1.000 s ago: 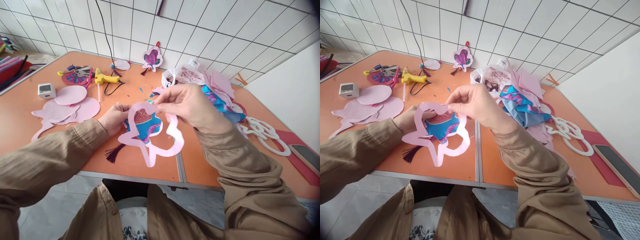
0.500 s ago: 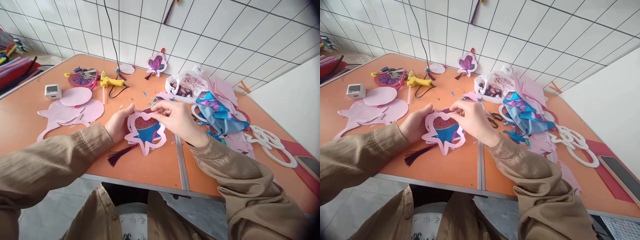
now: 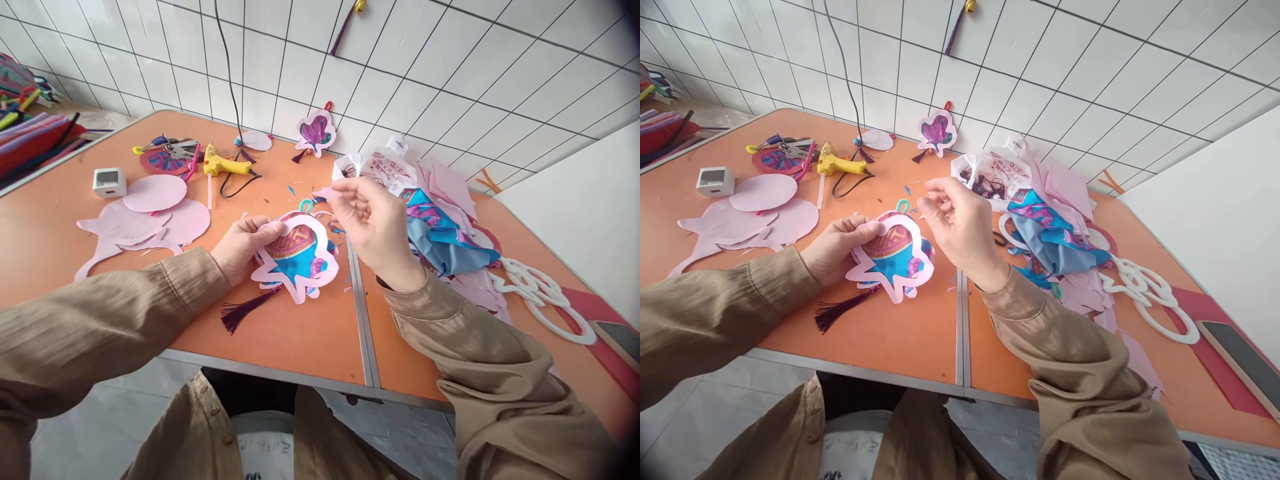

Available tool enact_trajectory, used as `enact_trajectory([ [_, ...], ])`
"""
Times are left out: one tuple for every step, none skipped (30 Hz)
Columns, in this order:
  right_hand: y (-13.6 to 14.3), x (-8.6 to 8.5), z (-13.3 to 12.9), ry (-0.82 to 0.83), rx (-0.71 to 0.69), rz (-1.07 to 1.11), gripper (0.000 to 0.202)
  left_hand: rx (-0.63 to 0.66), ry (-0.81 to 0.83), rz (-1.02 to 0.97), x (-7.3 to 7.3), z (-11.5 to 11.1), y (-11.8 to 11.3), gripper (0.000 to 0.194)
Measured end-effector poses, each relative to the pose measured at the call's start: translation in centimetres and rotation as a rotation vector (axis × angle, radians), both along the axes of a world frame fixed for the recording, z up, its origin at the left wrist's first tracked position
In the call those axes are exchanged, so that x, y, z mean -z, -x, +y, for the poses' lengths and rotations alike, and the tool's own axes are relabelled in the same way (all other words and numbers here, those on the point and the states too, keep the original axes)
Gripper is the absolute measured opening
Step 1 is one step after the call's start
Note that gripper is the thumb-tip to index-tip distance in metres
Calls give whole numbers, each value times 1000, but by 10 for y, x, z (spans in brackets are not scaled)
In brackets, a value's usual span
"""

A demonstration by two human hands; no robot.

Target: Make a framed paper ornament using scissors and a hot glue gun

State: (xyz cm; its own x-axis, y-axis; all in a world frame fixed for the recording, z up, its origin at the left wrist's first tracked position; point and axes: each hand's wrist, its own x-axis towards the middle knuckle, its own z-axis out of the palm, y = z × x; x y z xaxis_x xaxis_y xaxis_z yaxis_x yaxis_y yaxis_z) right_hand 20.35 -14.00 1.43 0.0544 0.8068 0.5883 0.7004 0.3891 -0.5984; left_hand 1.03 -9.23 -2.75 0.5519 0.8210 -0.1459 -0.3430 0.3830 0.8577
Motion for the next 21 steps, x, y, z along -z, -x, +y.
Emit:
enact_trajectory([
  [-3, -2, 1, 86, -45, 62, 29, -1, 6, -7, 0, 1, 0, 31],
  [-5, -4, 1, 185, -106, 113, 34, -3, 13, -10, 0, 1, 0, 30],
  [-7, -5, 2, 289, -174, 151, 37, -10, 18, -13, 0, 1, 0, 30],
  [-7, -6, 2, 383, -243, 174, 37, -21, 21, -19, 1, 2, 1, 30],
  [-7, -6, 3, 460, -300, 184, 34, -33, 20, -26, 1, 2, 1, 31],
  [-6, -5, 3, 518, -335, 188, 31, -42, 17, -37, 2, 2, 1, 31],
  [-5, -3, 3, 556, -341, 190, 27, -46, 14, -47, 2, 3, 1, 30],
  [-4, -2, 3, 576, -322, 190, 25, -44, 16, -56, 2, 3, 1, 28],
  [-3, 0, 4, 575, -280, 190, 23, -39, 28, -64, 2, 3, 0, 26],
  [-2, 2, 4, 559, -226, 193, 22, -34, 46, -70, 1, 3, 0, 24],
  [-2, 3, 5, 539, -176, 205, 22, -30, 68, -75, 0, 3, 0, 22],
  [-2, 5, 6, 524, -142, 221, 24, -26, 91, -76, -1, 3, 0, 21],
  [-2, 6, 7, 515, -125, 241, 26, -24, 108, -71, -2, 3, -1, 20],
  [-2, 7, 7, 508, -119, 258, 29, -24, 117, -65, -3, 4, -1, 19],
  [-2, 8, 8, 500, -115, 267, 31, -24, 120, -58, -3, 4, -2, 18],
  [-2, 9, 8, 491, -113, 263, 32, -22, 116, -50, -4, 4, -2, 18],
  [-2, 10, 8, 481, -109, 248, 33, -19, 110, -44, -4, 5, -2, 18],
  [-2, 11, 9, 469, -106, 228, 33, -15, 103, -39, -4, 5, -2, 17],
  [-2, 12, 9, 460, -106, 208, 33, -12, 98, -38, -3, 5, -2, 16],
  [-2, 13, 9, 455, -110, 190, 32, -13, 94, -32, -3, 6, -2, 13],
  [-2, 14, 9, 453, -116, 176, 31, -13, 94, -21, -3, 6, -2, 9],
])
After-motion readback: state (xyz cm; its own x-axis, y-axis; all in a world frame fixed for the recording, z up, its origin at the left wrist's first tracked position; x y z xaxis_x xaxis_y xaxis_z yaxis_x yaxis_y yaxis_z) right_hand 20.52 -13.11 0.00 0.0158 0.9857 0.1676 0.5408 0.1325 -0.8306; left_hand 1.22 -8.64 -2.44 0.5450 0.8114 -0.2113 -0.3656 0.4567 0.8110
